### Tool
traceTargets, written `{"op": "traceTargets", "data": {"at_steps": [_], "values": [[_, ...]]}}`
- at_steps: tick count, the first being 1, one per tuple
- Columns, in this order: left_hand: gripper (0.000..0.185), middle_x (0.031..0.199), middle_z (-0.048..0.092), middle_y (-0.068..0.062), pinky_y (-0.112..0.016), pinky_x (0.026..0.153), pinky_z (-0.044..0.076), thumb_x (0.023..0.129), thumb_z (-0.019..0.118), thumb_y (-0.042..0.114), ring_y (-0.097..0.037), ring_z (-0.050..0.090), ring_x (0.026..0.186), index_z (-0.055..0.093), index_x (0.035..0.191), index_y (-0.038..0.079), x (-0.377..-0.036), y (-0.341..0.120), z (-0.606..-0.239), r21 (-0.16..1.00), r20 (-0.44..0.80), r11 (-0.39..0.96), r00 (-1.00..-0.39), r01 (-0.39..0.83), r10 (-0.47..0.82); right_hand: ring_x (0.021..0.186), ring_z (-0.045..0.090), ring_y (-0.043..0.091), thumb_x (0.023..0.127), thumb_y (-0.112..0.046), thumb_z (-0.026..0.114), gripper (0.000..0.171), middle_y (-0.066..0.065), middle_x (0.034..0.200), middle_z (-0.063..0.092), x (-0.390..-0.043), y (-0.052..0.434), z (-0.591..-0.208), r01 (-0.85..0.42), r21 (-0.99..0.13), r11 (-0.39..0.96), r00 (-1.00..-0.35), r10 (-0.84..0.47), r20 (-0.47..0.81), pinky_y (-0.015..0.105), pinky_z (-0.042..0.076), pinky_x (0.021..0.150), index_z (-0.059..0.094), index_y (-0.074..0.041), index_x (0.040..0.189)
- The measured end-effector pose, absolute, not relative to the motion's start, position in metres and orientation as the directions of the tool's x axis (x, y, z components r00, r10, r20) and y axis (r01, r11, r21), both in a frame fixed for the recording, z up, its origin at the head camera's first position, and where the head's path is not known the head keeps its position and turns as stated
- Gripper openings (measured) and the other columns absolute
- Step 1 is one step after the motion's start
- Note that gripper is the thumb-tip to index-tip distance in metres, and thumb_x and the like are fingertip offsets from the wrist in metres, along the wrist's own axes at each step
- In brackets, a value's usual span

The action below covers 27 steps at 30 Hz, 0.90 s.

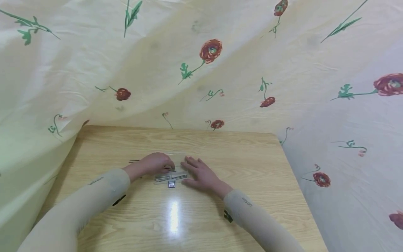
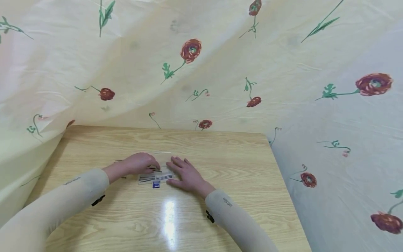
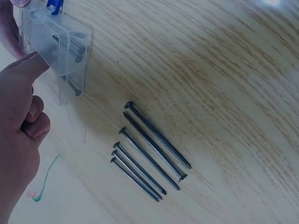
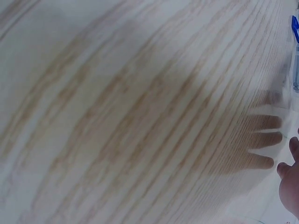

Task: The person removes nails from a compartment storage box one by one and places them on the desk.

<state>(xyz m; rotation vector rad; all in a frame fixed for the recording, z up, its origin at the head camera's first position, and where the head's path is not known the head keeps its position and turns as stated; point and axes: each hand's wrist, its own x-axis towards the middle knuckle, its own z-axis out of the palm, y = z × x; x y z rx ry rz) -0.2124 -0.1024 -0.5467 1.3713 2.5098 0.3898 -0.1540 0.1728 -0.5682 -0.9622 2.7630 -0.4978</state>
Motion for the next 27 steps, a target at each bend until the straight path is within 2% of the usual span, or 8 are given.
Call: {"op": "traceTargets", "data": {"at_steps": [5,12,21,27], "values": [[0.019,0.112,0.080,-0.001,-0.041,0.098,0.059,0.094,0.081,0.011,-0.021,0.075,0.105,0.081,0.112,0.015,-0.215,-0.101,-0.550,0.352,-0.071,0.501,-0.511,0.791,0.857,0.162,0.026,0.028,0.103,-0.059,0.063,0.077,0.009,0.175,0.027,-0.153,0.173,-0.568,-0.563,-0.367,0.741,-0.780,-0.623,-0.061,0.049,0.016,0.132,0.040,-0.020,0.166],[0.003,0.095,0.079,0.001,-0.036,0.088,0.061,0.096,0.078,0.013,-0.016,0.073,0.088,0.080,0.098,0.015,-0.215,-0.100,-0.552,0.313,-0.038,0.485,-0.499,0.817,0.866,0.162,0.023,0.025,0.103,-0.059,0.062,0.078,0.005,0.177,0.024,-0.153,0.173,-0.568,-0.551,-0.364,0.751,-0.785,-0.614,-0.077,0.046,0.013,0.132,0.038,-0.023,0.167],[0.009,0.081,0.072,0.004,-0.032,0.075,0.060,0.097,0.076,0.011,-0.012,0.066,0.074,0.075,0.088,0.014,-0.215,-0.095,-0.546,0.306,-0.078,0.504,-0.506,0.808,0.859,0.162,0.024,0.025,0.103,-0.058,0.063,0.076,0.006,0.176,0.025,-0.153,0.173,-0.570,-0.552,-0.373,0.746,-0.784,-0.617,-0.073,0.047,0.014,0.132,0.038,-0.023,0.166],[0.009,0.080,0.072,0.002,-0.031,0.075,0.060,0.097,0.074,0.012,-0.013,0.066,0.073,0.073,0.088,0.014,-0.215,-0.092,-0.543,0.247,-0.126,0.514,-0.498,0.821,0.858,0.162,0.025,0.026,0.102,-0.057,0.064,0.077,0.006,0.176,0.026,-0.153,0.173,-0.571,-0.554,-0.376,0.743,-0.784,-0.617,-0.064,0.048,0.015,0.132,0.040,-0.022,0.166]]}}
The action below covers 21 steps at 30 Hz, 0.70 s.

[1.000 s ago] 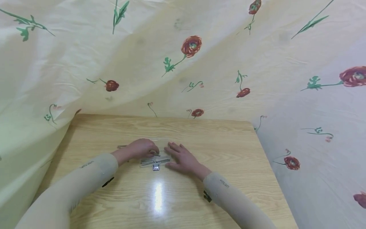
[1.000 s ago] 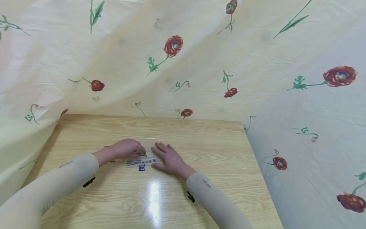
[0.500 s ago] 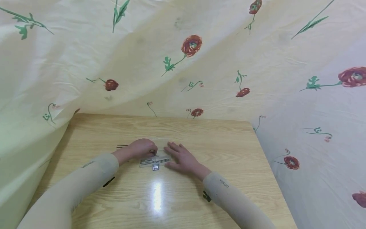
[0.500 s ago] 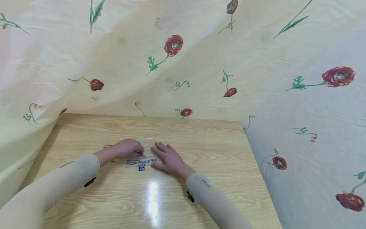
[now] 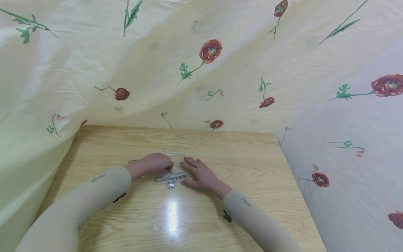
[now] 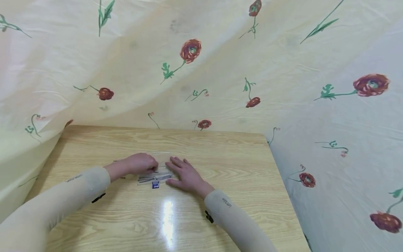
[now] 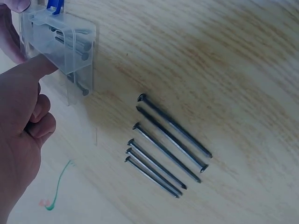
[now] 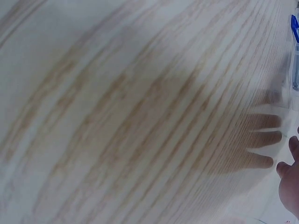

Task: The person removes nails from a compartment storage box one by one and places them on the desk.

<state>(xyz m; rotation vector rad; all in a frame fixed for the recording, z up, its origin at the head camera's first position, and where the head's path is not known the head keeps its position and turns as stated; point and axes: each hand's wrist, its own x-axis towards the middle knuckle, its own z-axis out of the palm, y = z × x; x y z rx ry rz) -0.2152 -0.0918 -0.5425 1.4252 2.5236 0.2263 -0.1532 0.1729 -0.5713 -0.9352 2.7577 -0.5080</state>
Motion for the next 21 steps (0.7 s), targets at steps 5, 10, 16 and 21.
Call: {"op": "traceTargets", "data": {"at_steps": [5,10,16,21], "values": [[0.009,0.079,0.070,0.003,-0.030,0.074,0.059,0.098,0.073,0.013,-0.013,0.065,0.072,0.072,0.089,0.014,-0.215,-0.092,-0.540,0.212,-0.158,0.522,-0.498,0.826,0.852,0.162,0.025,0.026,0.102,-0.058,0.064,0.077,0.006,0.176,0.026,-0.154,0.173,-0.571,-0.560,-0.368,0.742,-0.782,-0.620,-0.061,0.048,0.015,0.132,0.040,-0.023,0.166],[0.009,0.079,0.069,0.002,-0.030,0.073,0.059,0.098,0.073,0.012,-0.013,0.064,0.071,0.072,0.089,0.013,-0.214,-0.096,-0.538,0.231,-0.142,0.519,-0.499,0.823,0.855,0.162,0.025,0.025,0.102,-0.059,0.063,0.077,0.005,0.176,0.025,-0.155,0.172,-0.572,-0.558,-0.380,0.738,-0.780,-0.622,-0.063,0.047,0.014,0.132,0.039,-0.023,0.166],[0.008,0.081,0.068,0.006,-0.031,0.074,0.058,0.098,0.072,0.013,-0.010,0.062,0.073,0.070,0.090,0.015,-0.215,-0.104,-0.536,0.330,-0.087,0.544,-0.549,0.771,0.831,0.162,0.025,0.025,0.103,-0.060,0.062,0.077,0.006,0.176,0.026,-0.156,0.170,-0.571,-0.562,-0.366,0.742,-0.781,-0.622,-0.063,0.048,0.015,0.132,0.039,-0.022,0.166],[0.003,0.085,0.068,0.009,-0.028,0.069,0.053,0.099,0.072,0.014,-0.007,0.056,0.071,0.072,0.096,0.016,-0.217,-0.110,-0.527,0.453,-0.080,0.579,-0.616,0.678,0.784,0.162,0.024,0.025,0.102,-0.061,0.062,0.078,0.005,0.176,0.026,-0.157,0.170,-0.569,-0.563,-0.346,0.751,-0.780,-0.621,-0.078,0.048,0.014,0.132,0.039,-0.022,0.166]]}}
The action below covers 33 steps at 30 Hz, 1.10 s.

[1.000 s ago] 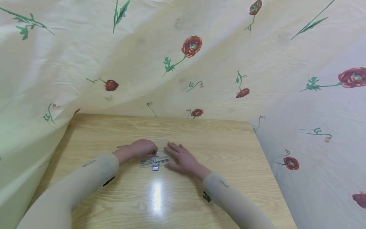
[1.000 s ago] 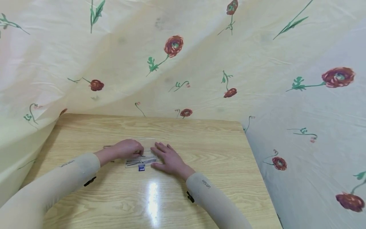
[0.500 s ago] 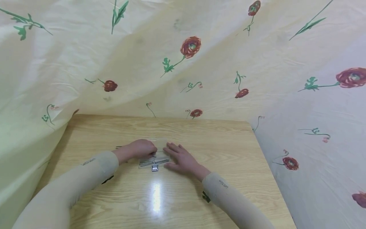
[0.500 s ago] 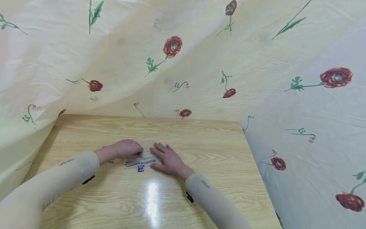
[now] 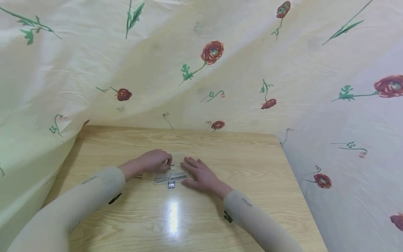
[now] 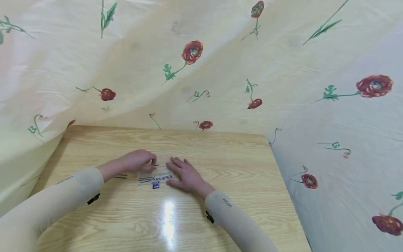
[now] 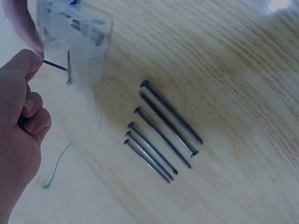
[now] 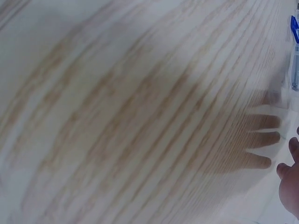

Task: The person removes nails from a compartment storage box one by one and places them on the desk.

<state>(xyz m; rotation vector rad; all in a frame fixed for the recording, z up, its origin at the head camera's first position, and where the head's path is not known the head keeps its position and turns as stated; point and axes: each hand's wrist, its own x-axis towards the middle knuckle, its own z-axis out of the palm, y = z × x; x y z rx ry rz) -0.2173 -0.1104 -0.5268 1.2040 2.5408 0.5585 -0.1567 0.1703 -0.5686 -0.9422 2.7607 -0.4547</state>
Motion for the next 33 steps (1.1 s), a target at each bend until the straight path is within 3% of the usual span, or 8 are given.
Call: {"op": "traceTargets", "data": {"at_steps": [6,14,21,33], "values": [[0.005,0.076,0.060,0.011,-0.023,0.058,0.042,0.097,0.071,0.010,-0.006,0.047,0.063,0.073,0.099,0.014,-0.219,-0.117,-0.502,0.495,-0.025,0.564,-0.639,0.660,0.769,0.162,0.024,0.025,0.102,-0.062,0.061,0.079,0.006,0.175,0.027,-0.157,0.172,-0.568,-0.573,-0.323,0.753,-0.778,-0.623,-0.074,0.049,0.015,0.132,0.038,-0.022,0.166],[0.006,0.072,0.054,0.010,-0.024,0.056,0.038,0.096,0.072,0.009,-0.005,0.042,0.062,0.071,0.096,0.015,-0.221,-0.128,-0.479,0.505,0.029,0.545,-0.645,0.669,0.764,0.162,0.025,0.026,0.102,-0.063,0.060,0.078,0.006,0.175,0.027,-0.157,0.175,-0.570,-0.575,-0.328,0.749,-0.777,-0.626,-0.066,0.051,0.016,0.131,0.040,-0.022,0.166],[0.006,0.074,0.058,0.009,-0.025,0.057,0.040,0.098,0.071,0.009,-0.007,0.045,0.063,0.072,0.095,0.014,-0.217,-0.147,-0.473,0.496,-0.006,0.588,-0.675,0.639,0.738,0.162,0.024,0.027,0.102,-0.063,0.060,0.079,0.006,0.176,0.026,-0.156,0.179,-0.571,-0.573,-0.342,0.745,-0.774,-0.629,-0.071,0.051,0.014,0.132,0.039,-0.022,0.166],[0.018,0.075,0.059,0.013,-0.026,0.061,0.046,0.096,0.072,0.006,-0.002,0.046,0.065,0.066,0.084,0.017,-0.196,-0.186,-0.488,0.414,-0.029,0.605,-0.654,0.680,0.756,0.162,0.024,0.026,0.103,-0.063,0.059,0.079,0.006,0.176,0.025,-0.155,0.181,-0.570,-0.577,-0.320,0.752,-0.776,-0.626,-0.072,0.050,0.014,0.132,0.038,-0.022,0.166]]}}
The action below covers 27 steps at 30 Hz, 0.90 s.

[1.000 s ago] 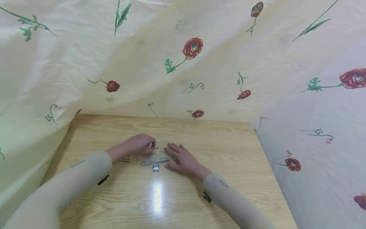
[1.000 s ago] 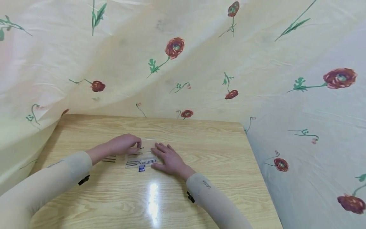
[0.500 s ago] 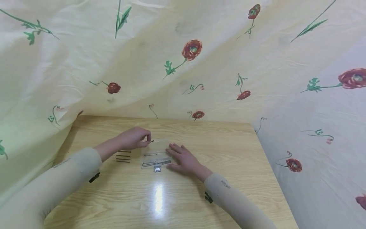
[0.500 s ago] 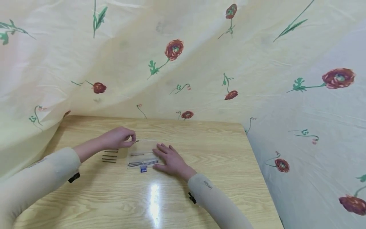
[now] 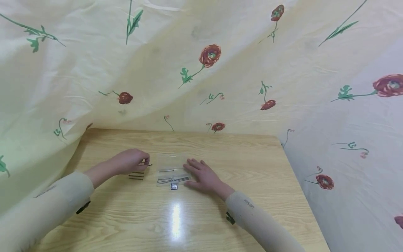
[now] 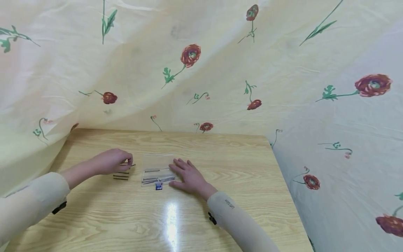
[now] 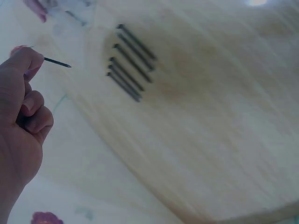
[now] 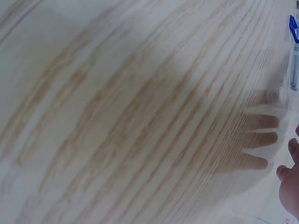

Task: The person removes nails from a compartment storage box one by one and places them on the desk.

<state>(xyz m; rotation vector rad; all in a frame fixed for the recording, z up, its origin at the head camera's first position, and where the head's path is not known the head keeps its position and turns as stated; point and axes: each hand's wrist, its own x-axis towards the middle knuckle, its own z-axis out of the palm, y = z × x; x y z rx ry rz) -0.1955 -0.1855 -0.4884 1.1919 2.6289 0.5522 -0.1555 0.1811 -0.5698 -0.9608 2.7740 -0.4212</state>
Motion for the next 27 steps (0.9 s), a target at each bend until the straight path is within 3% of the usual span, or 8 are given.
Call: {"op": "traceTargets", "data": {"at_steps": [4,13,21,27], "values": [[0.019,0.077,0.062,0.013,-0.027,0.064,0.050,0.096,0.074,0.008,-0.001,0.051,0.067,0.065,0.083,0.017,-0.187,-0.197,-0.499,0.394,-0.050,0.626,-0.665,0.672,0.745,0.162,0.023,0.026,0.103,-0.063,0.059,0.079,0.007,0.176,0.026,-0.156,0.181,-0.571,-0.583,-0.305,0.753,-0.777,-0.627,-0.063,0.052,0.015,0.131,0.038,-0.021,0.166],[0.022,0.076,0.059,0.016,-0.025,0.062,0.048,0.096,0.075,0.008,0.001,0.048,0.067,0.064,0.082,0.020,-0.166,-0.213,-0.534,0.403,-0.089,0.656,-0.686,0.638,0.722,0.163,0.022,0.024,0.102,-0.065,0.057,0.080,0.005,0.176,0.025,-0.156,0.180,-0.575,-0.577,-0.294,0.762,-0.783,-0.618,-0.066,0.051,0.014,0.132,0.036,-0.024,0.167],[0.025,0.071,0.051,0.016,-0.022,0.058,0.041,0.090,0.074,0.003,0.001,0.042,0.062,0.060,0.078,0.021,-0.148,-0.216,-0.547,0.417,-0.069,0.635,-0.674,0.650,0.735,0.162,0.023,0.027,0.103,-0.063,0.059,0.079,0.008,0.175,0.027,-0.157,0.180,-0.574,-0.578,-0.313,0.753,-0.781,-0.623,-0.056,0.053,0.016,0.131,0.038,-0.021,0.166],[0.024,0.072,0.053,0.016,-0.023,0.057,0.043,0.089,0.075,0.003,0.001,0.043,0.063,0.061,0.080,0.021,-0.142,-0.219,-0.554,0.382,-0.014,0.646,-0.695,0.661,0.719,0.163,0.023,0.026,0.103,-0.063,0.059,0.080,0.008,0.176,0.026,-0.156,0.180,-0.573,-0.578,-0.321,0.750,-0.779,-0.624,-0.055,0.053,0.016,0.131,0.038,-0.020,0.166]]}}
